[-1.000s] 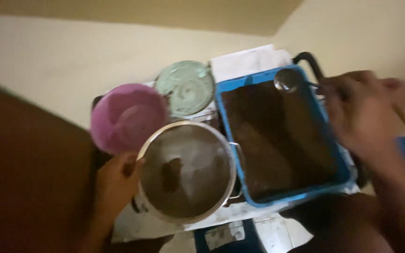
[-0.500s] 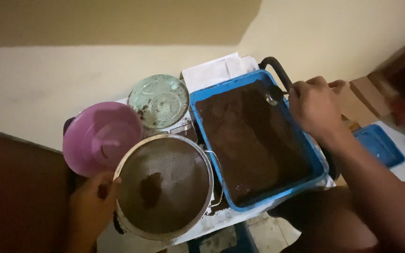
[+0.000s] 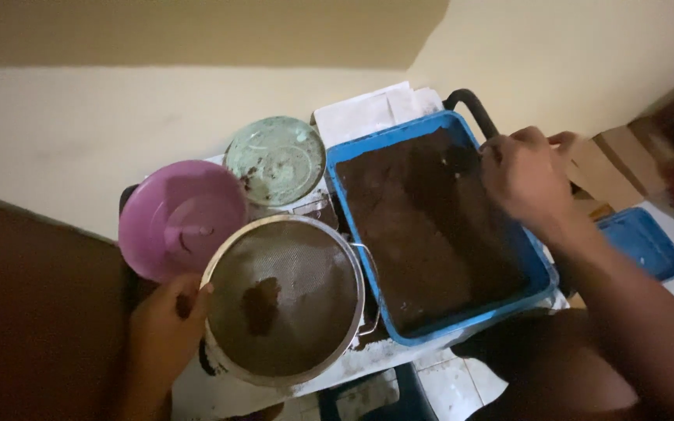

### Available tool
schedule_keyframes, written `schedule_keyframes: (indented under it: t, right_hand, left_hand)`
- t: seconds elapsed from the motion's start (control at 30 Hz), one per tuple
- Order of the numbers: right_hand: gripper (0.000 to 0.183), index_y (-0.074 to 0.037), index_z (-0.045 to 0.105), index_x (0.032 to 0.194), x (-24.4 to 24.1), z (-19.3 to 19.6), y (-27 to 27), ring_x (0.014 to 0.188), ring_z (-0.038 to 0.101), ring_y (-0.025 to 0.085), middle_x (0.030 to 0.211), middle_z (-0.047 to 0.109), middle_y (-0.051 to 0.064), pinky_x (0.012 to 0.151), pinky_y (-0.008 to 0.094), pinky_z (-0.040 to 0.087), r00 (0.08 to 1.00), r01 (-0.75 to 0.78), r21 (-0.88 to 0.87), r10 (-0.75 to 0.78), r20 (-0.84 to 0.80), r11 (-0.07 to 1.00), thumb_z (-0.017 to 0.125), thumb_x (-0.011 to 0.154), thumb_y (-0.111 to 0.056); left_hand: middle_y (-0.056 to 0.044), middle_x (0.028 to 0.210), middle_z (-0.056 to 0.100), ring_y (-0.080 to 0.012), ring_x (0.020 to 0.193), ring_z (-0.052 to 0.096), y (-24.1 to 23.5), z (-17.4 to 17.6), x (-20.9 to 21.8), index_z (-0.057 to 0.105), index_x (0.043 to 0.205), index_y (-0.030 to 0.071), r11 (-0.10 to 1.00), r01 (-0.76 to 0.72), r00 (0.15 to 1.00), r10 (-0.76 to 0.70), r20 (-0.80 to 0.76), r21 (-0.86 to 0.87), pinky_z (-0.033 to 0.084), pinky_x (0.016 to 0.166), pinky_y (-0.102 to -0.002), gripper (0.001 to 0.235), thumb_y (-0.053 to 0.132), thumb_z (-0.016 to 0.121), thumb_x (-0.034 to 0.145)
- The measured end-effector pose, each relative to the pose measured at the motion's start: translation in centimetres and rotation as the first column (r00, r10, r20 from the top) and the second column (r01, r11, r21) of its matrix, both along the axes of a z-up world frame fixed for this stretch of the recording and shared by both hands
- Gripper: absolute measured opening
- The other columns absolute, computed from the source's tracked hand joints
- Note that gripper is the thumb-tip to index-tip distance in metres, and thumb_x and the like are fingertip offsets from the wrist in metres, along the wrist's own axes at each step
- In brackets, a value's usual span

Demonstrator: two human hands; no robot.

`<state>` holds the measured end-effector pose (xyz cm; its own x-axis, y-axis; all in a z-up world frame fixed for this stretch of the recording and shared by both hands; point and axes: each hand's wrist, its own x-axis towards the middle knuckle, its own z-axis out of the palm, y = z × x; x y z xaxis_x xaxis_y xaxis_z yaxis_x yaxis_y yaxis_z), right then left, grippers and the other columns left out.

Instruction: Sifting dark powder through a fine mesh sieve into a bowl using a spoon to assist the process.

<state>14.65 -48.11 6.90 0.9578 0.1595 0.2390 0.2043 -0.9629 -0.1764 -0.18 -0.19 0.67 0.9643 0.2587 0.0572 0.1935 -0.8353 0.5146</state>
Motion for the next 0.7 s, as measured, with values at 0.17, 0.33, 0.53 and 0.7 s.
schedule_keyframes:
  t: [0.17, 0.33, 0.53, 0.7]
  right_hand:
    - [0.041, -0.008, 0.065, 0.079, 0.2, -0.3, -0.6, 0.074, 0.058, 0.035, 0.072, 0.061, 0.015, 0.083, 0.049, 0.027, 0.999, 0.022, -0.064, -0.019, 0.043, 0.998, 0.040, 0.108, -0.021]
    - [0.038, -0.016, 0.073, 0.094, -2.1, 3.0, 1.4, 0.091, 0.066, 0.034, 0.081, 0.070, 0.007, 0.080, 0.050, 0.030, 0.995, 0.045, -0.186, -0.028, 0.098, 0.981, 0.042, 0.112, -0.028]
    - [0.027, 0.001, 0.072, 0.124, -7.0, 5.4, 3.4, 0.116, 0.067, 0.039, 0.121, 0.069, 0.022, 0.109, 0.051, 0.043, 0.921, -0.355, 0.173, 0.313, 0.232, 0.919, 0.053, 0.110, -0.011]
    - [0.028, 0.018, 0.061, 0.129, -8.2, 5.4, 4.7, 0.127, 0.056, 0.044, 0.129, 0.059, 0.034, 0.120, 0.050, 0.042, 0.896, -0.435, 0.345, 0.361, 0.258, 0.832, 0.042, 0.116, 0.004]
  left_hand:
    - [-0.004, 0.090, 0.080, -0.0251, 0.079, 0.073, -0.3, 0.6, 0.2, 0.076, 0.105, 0.017, 0.999, -0.039, 0.997, 0.038, -0.068, -0.012, 0.052, 0.075, -0.040, 0.024, 0.034, 0.067, 0.092]
    - [-0.005, 0.082, 0.078, -0.0197, 0.072, 0.071, -0.5, 0.5, 0.0, 0.078, 0.101, 0.015, 0.991, -0.030, 1.000, 0.031, 0.004, -0.134, 0.052, 0.070, -0.035, 0.015, 0.024, 0.071, 0.091]
    - [-0.003, 0.087, 0.075, -0.0241, 0.072, 0.067, -0.9, 0.7, 0.0, 0.073, 0.099, 0.016, 0.996, 0.060, 0.992, -0.053, 0.117, -0.060, 0.048, 0.065, -0.040, 0.011, 0.023, 0.071, 0.091]
    - [-0.005, 0.082, 0.073, -0.0274, 0.071, 0.067, -0.8, 1.1, 0.1, 0.073, 0.102, 0.015, 0.999, 0.037, 0.998, -0.036, 0.044, -0.040, 0.046, 0.065, -0.044, 0.018, 0.030, 0.067, 0.093]
